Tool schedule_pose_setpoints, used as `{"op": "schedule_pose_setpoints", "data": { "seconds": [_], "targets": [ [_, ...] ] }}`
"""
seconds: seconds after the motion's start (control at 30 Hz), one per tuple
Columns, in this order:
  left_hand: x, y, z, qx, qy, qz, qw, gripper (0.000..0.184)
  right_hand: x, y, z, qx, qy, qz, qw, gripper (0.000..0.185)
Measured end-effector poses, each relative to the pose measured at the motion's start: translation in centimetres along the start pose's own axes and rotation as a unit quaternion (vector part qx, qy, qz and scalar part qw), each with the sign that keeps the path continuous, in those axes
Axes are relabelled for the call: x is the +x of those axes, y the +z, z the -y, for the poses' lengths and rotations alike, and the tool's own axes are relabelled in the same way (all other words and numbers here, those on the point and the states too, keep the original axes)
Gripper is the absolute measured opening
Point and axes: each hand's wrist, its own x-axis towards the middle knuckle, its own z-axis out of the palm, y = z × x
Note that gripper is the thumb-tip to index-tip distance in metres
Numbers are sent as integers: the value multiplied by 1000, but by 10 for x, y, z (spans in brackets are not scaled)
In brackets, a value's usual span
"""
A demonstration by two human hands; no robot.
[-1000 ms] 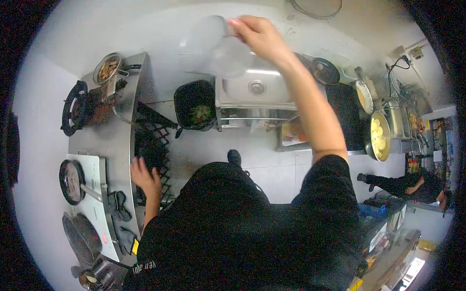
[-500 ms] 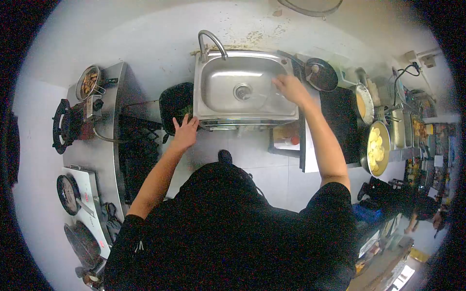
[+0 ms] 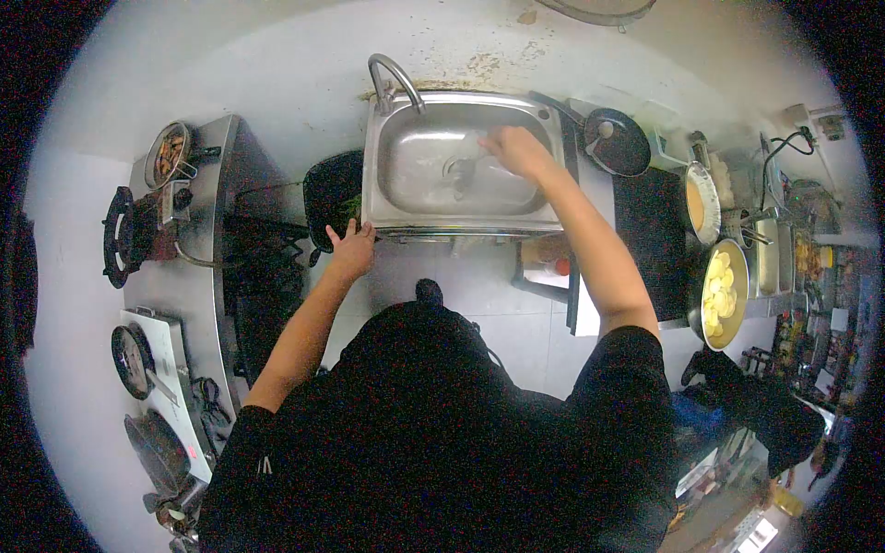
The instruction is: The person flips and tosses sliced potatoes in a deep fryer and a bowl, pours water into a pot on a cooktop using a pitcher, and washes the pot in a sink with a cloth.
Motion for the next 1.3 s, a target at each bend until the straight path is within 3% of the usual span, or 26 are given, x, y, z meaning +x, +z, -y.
{"op": "schedule_pose_setpoints", "data": {
  "seconds": [0.13,0.3,0.37,0.6,0.87,1.0,1.07,1.2,1.3],
  "targets": [
    [0,2,1,-1,-5,-5,1000,51,27,-7,0,-13,-6,2,1000,41],
    [0,3,1,5,-17,22,1000,54,58,-22,-11,-26,10,-86,996,43],
    [0,0,0,2,-19,30,999,55,66,-35,-13,-34,36,-44,998,45],
    [3,6,0,3,-28,38,999,54,73,-61,-51,-75,66,-99,990,46],
    [2,-4,-3,16,-26,67,997,52,61,-69,-85,-186,87,-71,976,42],
    [5,-1,-3,16,-30,63,997,52,52,-67,-76,-215,86,-48,972,38],
    [4,-1,-3,20,-28,59,998,53,39,-72,-49,-235,96,14,967,37],
    [1,1,-3,28,-17,36,999,52,27,-59,-37,-224,112,16,968,37],
    [0,1,-3,34,-16,30,999,51,21,-49,-52,-273,71,25,959,36]
  ]
}}
